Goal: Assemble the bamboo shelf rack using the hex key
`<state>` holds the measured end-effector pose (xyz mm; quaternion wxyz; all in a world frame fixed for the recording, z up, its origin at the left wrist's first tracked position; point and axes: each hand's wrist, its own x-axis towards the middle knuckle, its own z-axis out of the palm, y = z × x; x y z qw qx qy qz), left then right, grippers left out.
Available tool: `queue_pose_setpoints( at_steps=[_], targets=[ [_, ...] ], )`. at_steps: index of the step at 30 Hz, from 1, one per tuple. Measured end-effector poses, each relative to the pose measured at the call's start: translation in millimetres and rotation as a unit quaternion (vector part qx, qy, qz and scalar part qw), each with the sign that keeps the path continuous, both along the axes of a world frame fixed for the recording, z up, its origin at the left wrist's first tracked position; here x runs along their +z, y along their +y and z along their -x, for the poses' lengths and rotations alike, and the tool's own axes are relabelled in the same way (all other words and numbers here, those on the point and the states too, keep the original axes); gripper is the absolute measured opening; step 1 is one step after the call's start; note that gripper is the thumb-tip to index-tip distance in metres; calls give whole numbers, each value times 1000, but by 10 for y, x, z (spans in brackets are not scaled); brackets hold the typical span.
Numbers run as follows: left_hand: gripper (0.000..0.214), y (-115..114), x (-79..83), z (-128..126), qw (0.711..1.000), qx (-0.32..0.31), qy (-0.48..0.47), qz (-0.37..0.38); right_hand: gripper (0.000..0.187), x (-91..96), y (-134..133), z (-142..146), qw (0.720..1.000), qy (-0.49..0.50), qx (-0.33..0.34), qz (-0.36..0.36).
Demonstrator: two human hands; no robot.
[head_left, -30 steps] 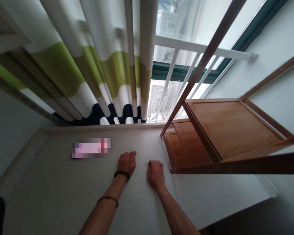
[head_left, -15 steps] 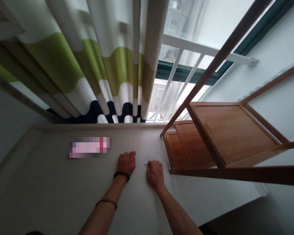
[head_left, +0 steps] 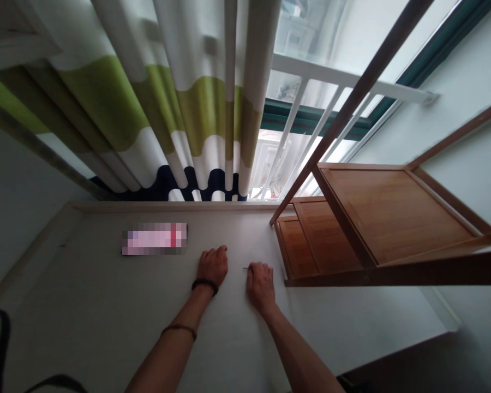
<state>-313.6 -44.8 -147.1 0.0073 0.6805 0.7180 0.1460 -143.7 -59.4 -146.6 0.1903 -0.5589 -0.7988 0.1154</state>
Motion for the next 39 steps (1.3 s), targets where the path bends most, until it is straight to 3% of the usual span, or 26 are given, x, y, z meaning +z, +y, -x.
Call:
queue_pose_setpoints(
  at_steps=[7, 12, 16, 20, 24, 31, 39],
  targets=[
    [28, 15, 2, -1, 1000, 13, 9, -3, 24, -12, 68, -17, 993, 103, -46, 44],
    [27, 9, 24, -18, 999, 45, 7, 12, 27, 109, 118, -165, 972, 192, -35, 134],
    [27, -38, 63, -36, 997, 70, -17, 25, 29, 191, 100, -351, 960, 206, -8, 191],
    [30, -71, 136, -60, 994, 92, -16, 50, 28, 123, 22, -510, 967, 177, 97, 157],
    [33, -113, 167, -108, 993, 105, -3, 58, 27, 28, -7, -562, 978, 143, 122, 95],
    [26, -277, 82, -260, 992, 126, 21, 21, 27, 48, -12, -633, 972, 137, 162, 98],
    [27, -270, 52, -301, 982, 182, 39, 10, 30, 28, 5, -685, 963, 164, 194, 92]
  ],
)
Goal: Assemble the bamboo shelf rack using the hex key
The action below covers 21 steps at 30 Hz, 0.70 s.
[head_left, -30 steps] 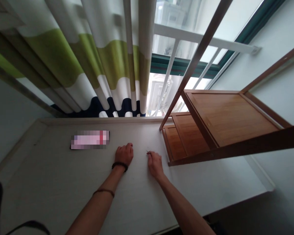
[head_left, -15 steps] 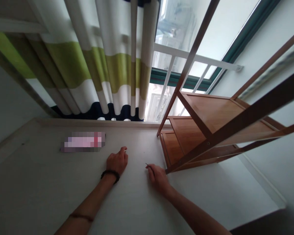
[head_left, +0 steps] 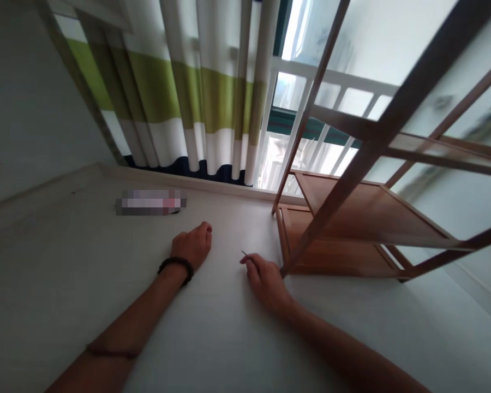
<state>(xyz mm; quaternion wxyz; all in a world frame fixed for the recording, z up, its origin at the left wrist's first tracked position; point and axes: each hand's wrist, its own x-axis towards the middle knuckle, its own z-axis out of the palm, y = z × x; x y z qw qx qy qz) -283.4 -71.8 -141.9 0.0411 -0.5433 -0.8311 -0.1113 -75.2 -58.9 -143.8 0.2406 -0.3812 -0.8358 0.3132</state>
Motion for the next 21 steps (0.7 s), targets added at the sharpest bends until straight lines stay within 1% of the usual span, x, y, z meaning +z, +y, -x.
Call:
queue_pose_setpoints(
  at_steps=[4, 7, 9, 11, 13, 16, 18, 21],
  targets=[
    [30, -81, 21, -65, 1000, 28, 10, 2, 30, -13, 51, 35, 998, -19, 7, -52],
    [30, -135, 43, -103, 999, 38, 22, 16, 29, -1, 163, 99, 995, -53, 17, -81],
    [30, -140, 44, -102, 998, 44, 30, 24, 29, 8, 247, 142, 995, -43, 21, -85],
    [30, -101, 33, -89, 998, 45, 41, 23, 30, 7, 311, 174, 997, -1, 22, -76],
    [30, 3, 21, -83, 997, 46, 53, 19, 31, -7, 346, 200, 998, 47, 4, -47],
    [32, 286, 25, -115, 997, 33, 64, 10, 32, -44, 373, 243, 992, 107, -70, 19],
    [31, 517, 43, -159, 998, 4, 56, 4, 31, -69, 390, 274, 983, 140, -111, 52],
    [29, 802, 64, -217, 999, -47, 25, -6, 29, -96, 409, 308, 973, 173, -127, 83]
  ],
)
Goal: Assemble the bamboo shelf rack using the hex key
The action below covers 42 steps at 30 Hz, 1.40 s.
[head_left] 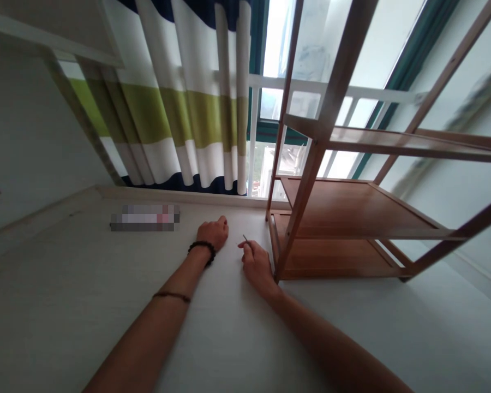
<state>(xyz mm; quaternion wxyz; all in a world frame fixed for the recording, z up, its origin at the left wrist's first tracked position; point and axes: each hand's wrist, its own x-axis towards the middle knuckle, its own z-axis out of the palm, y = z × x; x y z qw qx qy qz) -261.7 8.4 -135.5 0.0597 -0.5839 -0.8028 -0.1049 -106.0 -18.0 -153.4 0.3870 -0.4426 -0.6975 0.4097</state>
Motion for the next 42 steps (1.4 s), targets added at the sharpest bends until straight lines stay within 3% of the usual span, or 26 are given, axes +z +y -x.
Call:
queue_pose_setpoints(
  at_steps=[5, 9, 12, 17, 23, 26, 31, 38, 42],
  targets=[
    [27, 65, -51, 28, 982, -67, -164, -65, 29, -1, -26, -2, 998, 44, 18, 48],
    [30, -89, -87, 74, 912, -121, -365, -144, 30, 7, -33, 23, 997, 52, 12, 65],
    [33, -109, -82, 83, 881, -124, -426, -163, 33, -18, 4, 83, 997, 49, -29, 60],
    [33, 187, -81, 76, 877, -165, -428, -141, 44, -89, 130, 193, 994, 66, -68, 49],
    [36, 568, -108, -110, 874, -193, -418, -153, 38, -40, 268, 240, 993, 37, -116, -12],
    [34, 587, -96, -184, 871, -217, -418, -138, 34, 29, 227, 234, 990, 0, -134, -43],
    [38, 556, -52, -185, 862, -197, -449, -129, 35, 29, 60, 212, 982, -110, -125, -90],
    [39, 535, -97, -46, 881, -176, -413, -148, 45, -117, -16, 186, 937, -261, -172, -158],
    [40, 447, -133, 20, 893, -186, -387, -137, 49, -122, -187, 56, 934, -279, -123, -187]
  ],
)
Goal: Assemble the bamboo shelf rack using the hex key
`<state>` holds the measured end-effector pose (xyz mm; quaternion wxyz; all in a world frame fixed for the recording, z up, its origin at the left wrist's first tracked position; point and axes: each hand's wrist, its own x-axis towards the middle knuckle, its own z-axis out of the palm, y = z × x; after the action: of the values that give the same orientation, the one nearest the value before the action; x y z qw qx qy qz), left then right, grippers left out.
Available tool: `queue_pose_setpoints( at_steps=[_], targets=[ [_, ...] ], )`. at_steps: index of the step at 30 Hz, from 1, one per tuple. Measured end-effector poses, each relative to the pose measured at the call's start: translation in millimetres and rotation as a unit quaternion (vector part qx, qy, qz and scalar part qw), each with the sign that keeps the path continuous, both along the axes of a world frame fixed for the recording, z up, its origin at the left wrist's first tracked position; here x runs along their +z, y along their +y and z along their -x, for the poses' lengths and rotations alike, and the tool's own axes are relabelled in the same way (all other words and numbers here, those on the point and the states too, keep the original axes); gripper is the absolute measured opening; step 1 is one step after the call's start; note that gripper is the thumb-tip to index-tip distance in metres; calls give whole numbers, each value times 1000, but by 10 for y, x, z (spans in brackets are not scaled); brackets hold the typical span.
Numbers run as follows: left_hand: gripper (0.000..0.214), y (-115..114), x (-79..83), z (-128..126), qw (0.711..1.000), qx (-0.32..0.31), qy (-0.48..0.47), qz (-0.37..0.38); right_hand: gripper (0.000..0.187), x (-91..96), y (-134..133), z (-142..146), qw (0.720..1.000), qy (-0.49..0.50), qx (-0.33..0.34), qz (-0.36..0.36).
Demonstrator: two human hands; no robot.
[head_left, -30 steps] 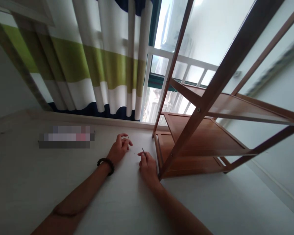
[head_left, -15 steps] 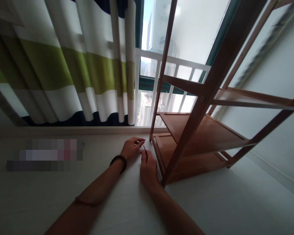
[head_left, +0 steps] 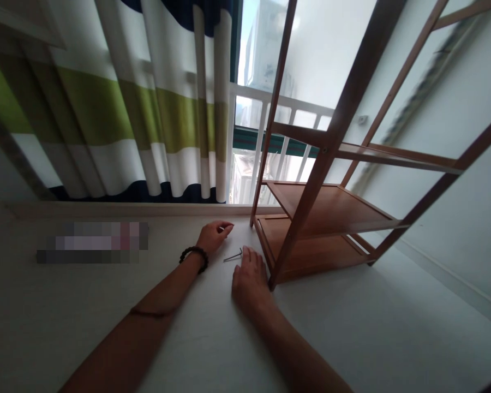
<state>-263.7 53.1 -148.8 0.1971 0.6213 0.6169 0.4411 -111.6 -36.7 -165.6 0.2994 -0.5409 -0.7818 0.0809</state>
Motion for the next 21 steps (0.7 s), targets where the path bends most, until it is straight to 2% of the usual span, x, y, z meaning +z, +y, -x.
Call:
queue_pose_setpoints(
  at_steps=[4, 7, 10, 13, 17, 21],
  targets=[
    [40, -84, 9, -14, 999, -28, 20, -10, 49, 64, -241, -234, 994, -32, 101, -5],
    [39, -121, 27, -36, 999, -24, 44, -17, 48, 167, -391, -391, 989, -40, 140, -14],
    [35, -160, 30, -45, 997, -17, 72, -28, 35, 287, -506, -552, 990, -21, 137, -27],
    [32, -222, 27, -56, 996, -19, 76, -39, 18, 392, -542, -773, 995, 21, 77, -54],
    [32, -286, 29, -130, 999, -37, 12, -37, 19, 541, -326, -1106, 996, 42, 33, -77],
    [38, -203, 35, -254, 991, -81, -105, -35, 21, 680, 233, -1256, 996, 42, 28, -80]
  ],
)
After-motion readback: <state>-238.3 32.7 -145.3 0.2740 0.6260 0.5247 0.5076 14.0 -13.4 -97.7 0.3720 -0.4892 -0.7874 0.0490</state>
